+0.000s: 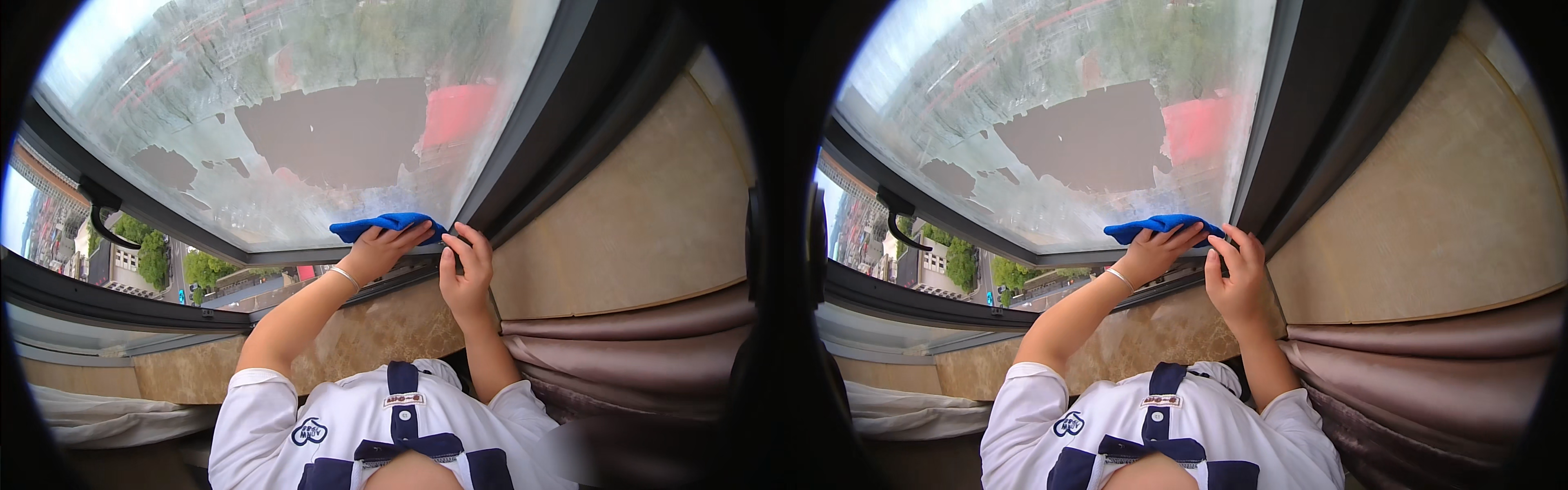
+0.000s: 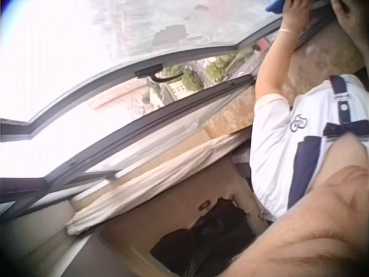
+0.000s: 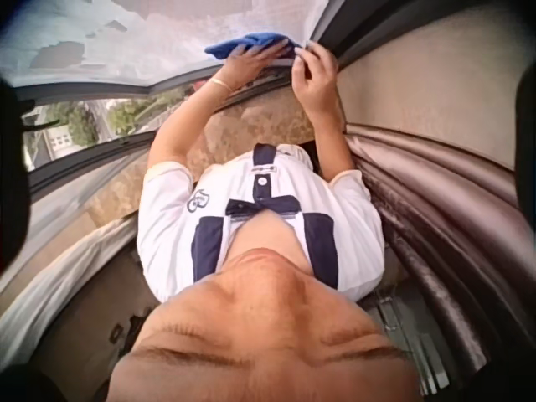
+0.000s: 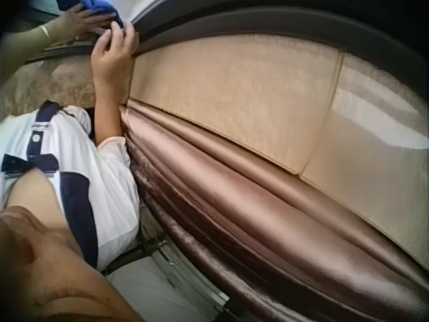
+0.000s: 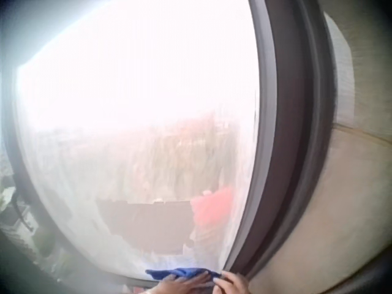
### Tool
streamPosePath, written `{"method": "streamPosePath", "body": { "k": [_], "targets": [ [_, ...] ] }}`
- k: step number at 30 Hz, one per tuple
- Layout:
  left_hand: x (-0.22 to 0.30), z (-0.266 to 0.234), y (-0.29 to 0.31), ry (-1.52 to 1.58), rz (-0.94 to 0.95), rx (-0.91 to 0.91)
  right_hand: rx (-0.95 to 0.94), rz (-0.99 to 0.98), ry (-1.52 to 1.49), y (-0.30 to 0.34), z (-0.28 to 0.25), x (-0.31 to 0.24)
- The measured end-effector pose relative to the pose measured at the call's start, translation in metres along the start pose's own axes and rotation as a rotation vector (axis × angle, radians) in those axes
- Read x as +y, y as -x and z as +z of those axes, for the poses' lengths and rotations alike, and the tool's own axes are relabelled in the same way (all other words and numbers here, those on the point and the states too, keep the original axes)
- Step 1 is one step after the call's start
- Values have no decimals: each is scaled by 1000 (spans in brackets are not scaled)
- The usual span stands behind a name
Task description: The person wipes a large curved window and the adjacent window sill using a blue cloth. They then move to a bathroom and wipe the glass shower door and surrounding tiled surfaces with the same cloth.
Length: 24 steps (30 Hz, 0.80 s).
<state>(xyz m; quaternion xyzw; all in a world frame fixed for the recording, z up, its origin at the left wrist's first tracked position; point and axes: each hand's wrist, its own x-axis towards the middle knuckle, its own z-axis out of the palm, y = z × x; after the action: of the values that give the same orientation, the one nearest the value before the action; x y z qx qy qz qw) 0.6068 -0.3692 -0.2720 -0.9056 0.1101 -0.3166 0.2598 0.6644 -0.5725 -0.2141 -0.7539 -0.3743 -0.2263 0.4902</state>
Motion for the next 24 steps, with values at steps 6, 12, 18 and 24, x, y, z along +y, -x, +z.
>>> {"method": "streamPosePath", "body": {
  "k": [6, 12, 18, 24],
  "targets": [
    [-42, -47, -56, -41, 52, 76, 54, -73, 52, -7, -7, 6],
    [-72, -94, -153, -4, -481, 584, 161, -122, 16, -29, -12, -2],
    [-54, -67, -89, -36, 34, 212, 167, -190, 49, -36, -19, -10],
    [-97, -109, -127, -107, -89, 413, 202, -220, 62, -43, -23, -8]
  ]
}}
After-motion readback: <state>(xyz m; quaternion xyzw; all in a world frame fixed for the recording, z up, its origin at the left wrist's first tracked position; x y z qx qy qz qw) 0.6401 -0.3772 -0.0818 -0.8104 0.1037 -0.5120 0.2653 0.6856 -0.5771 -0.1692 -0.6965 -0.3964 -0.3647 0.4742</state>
